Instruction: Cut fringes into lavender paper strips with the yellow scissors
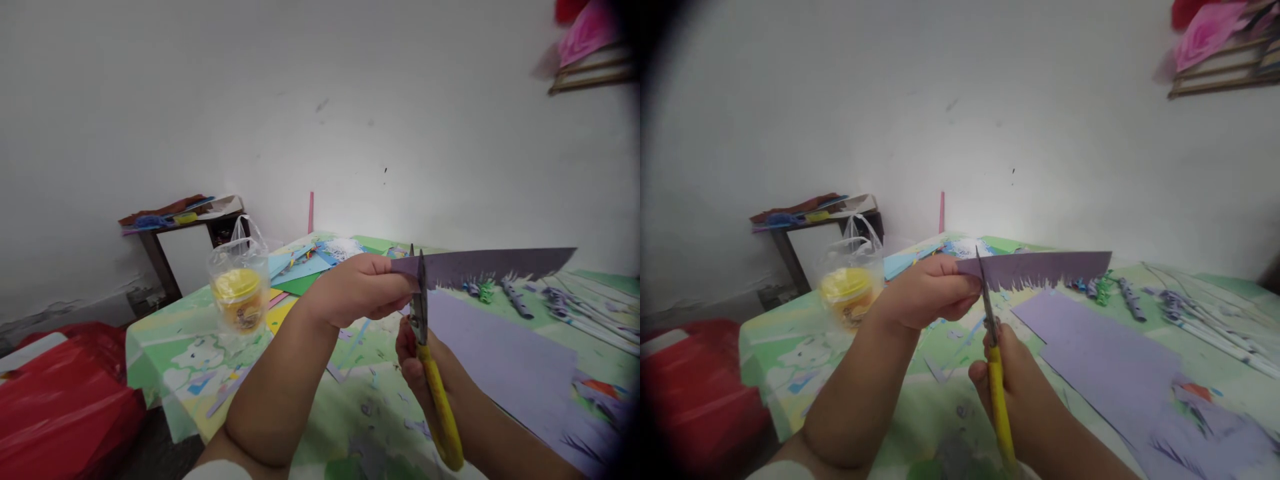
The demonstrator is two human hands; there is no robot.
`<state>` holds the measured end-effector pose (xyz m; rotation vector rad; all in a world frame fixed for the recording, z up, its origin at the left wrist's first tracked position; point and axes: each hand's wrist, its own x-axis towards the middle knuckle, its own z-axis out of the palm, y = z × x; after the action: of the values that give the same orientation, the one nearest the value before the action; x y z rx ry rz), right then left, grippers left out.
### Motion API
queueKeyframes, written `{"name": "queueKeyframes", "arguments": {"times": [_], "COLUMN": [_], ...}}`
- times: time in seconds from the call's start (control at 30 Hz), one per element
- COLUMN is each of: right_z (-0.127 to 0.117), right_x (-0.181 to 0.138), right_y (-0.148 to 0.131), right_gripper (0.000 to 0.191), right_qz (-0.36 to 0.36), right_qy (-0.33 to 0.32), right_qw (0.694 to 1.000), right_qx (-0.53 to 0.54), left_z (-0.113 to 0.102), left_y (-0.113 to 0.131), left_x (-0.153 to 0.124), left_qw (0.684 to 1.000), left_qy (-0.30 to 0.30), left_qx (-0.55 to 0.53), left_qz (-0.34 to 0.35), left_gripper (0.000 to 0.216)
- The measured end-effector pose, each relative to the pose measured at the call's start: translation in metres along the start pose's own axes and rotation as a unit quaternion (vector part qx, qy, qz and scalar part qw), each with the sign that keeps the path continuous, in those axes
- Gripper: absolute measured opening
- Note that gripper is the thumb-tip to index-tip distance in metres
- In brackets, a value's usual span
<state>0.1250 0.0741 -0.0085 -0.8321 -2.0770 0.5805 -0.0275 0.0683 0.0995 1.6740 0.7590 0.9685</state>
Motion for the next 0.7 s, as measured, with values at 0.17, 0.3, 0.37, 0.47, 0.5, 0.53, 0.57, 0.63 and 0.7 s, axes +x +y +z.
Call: {"name": "queueKeyframes", "arguments": {"times": [0.17, 0.3, 0.37, 0.47, 0.5, 0.53, 0.57, 0.63, 0.7], "right_z": [-0.011, -0.022, -0.023, -0.018, -0.016, -0.014, -0.012, -0.009, -0.007], "right_x": [0.007, 0.01, 0.01, 0.007, 0.006, 0.005, 0.004, 0.002, -0.001], "right_y": [-0.003, -0.009, -0.011, -0.012, -0.012, -0.011, -0.011, -0.01, -0.007], "right_gripper": [0.021, 0.021, 0.022, 0.023, 0.023, 0.024, 0.025, 0.028, 0.031], "right_qz": [0.006, -0.008, -0.018, -0.029, -0.03, -0.032, -0.033, -0.034, -0.031], "right_qy": [0.013, 0.003, -0.01, -0.028, -0.034, -0.038, -0.043, -0.049, -0.052], "right_qw": [0.999, 0.999, 0.999, 0.999, 0.999, 0.999, 0.998, 0.998, 0.998], "right_qx": [-0.032, -0.048, -0.045, -0.032, -0.025, -0.018, -0.009, 0.009, 0.026], "left_z": [-0.001, -0.007, -0.009, -0.01, -0.01, -0.01, -0.009, -0.009, -0.009], "left_y": [-0.005, -0.004, 0.0, 0.007, 0.009, 0.011, 0.012, 0.014, 0.015], "left_x": [0.002, -0.004, -0.011, -0.021, -0.023, -0.025, -0.026, -0.027, -0.026], "left_qw": [0.999, 0.997, 0.989, 0.975, 0.971, 0.967, 0.963, 0.954, 0.945], "left_qy": [-0.019, 0.029, 0.08, 0.107, 0.107, 0.107, 0.107, 0.103, 0.097], "left_qx": [-0.047, 0.016, 0.088, 0.18, 0.202, 0.221, 0.237, 0.269, 0.301], "left_qz": [0.017, 0.073, 0.085, 0.076, 0.074, 0.073, 0.073, 0.077, 0.084], "left_gripper": [0.024, 0.027, 0.026, 0.025, 0.025, 0.025, 0.025, 0.026, 0.026]}}
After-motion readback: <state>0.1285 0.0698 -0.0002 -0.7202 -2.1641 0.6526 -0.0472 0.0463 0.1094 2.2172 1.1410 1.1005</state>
